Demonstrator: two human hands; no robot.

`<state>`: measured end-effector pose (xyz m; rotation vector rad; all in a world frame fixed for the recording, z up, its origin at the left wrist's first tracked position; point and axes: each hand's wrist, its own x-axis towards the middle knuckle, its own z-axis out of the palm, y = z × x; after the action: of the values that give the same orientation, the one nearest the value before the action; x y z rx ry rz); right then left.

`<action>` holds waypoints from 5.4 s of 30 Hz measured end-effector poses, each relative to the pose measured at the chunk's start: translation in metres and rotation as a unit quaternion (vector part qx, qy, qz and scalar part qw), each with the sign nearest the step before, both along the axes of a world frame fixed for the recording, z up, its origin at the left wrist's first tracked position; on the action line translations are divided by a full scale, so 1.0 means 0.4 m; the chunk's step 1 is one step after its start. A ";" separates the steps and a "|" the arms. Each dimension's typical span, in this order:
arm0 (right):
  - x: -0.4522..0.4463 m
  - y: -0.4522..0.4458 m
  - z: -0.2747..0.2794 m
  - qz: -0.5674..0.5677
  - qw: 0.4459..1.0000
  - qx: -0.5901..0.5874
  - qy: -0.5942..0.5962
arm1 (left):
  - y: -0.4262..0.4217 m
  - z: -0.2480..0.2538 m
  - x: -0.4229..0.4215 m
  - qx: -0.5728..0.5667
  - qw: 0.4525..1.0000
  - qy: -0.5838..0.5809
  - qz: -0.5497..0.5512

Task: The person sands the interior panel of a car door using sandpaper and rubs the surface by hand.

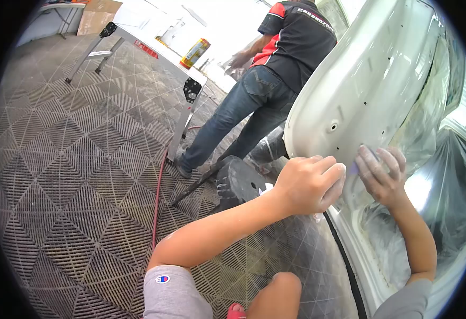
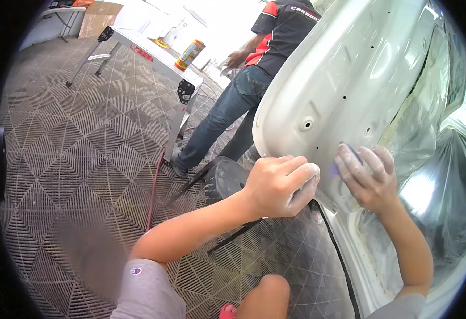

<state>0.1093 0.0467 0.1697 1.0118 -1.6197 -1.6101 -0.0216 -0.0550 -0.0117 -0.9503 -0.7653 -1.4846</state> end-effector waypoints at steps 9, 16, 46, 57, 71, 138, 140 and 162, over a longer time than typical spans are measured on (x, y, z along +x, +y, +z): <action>-0.030 -0.040 0.092 0.027 0.990 0.073 0.121 | 0.032 -0.021 -0.015 -0.064 0.998 0.027 -0.003; -0.050 0.086 -0.009 -0.039 0.976 0.170 -0.130 | 0.050 -0.027 -0.021 -0.029 0.996 0.083 -0.005; -0.085 0.106 0.015 -0.020 0.966 0.190 -0.175 | 0.096 -0.073 -0.045 -0.076 0.990 0.111 0.043; -0.090 0.070 0.028 -0.005 0.966 0.203 -0.158 | 0.067 -0.077 -0.064 -0.090 0.986 0.137 0.036; -0.121 -0.013 0.102 0.134 0.990 0.033 0.040 | 0.078 -0.082 -0.089 -0.091 0.990 0.104 0.025; -0.048 0.265 -0.632 0.321 0.095 -0.880 -0.337 | 0.130 -0.052 0.053 -0.534 0.814 -0.165 -0.159; -0.047 0.313 -0.660 0.295 0.131 -0.876 -0.359 | 0.113 -0.022 0.067 -0.579 0.774 -0.178 -0.185; -0.052 0.294 -0.674 0.235 -0.176 -0.843 -0.450 | 0.153 -0.047 0.070 -0.578 0.694 -0.366 -0.225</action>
<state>0.0884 0.1642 -0.1000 -0.2945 1.5824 -3.0104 0.0063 0.0062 -0.0305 -1.5245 -2.3852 -1.7722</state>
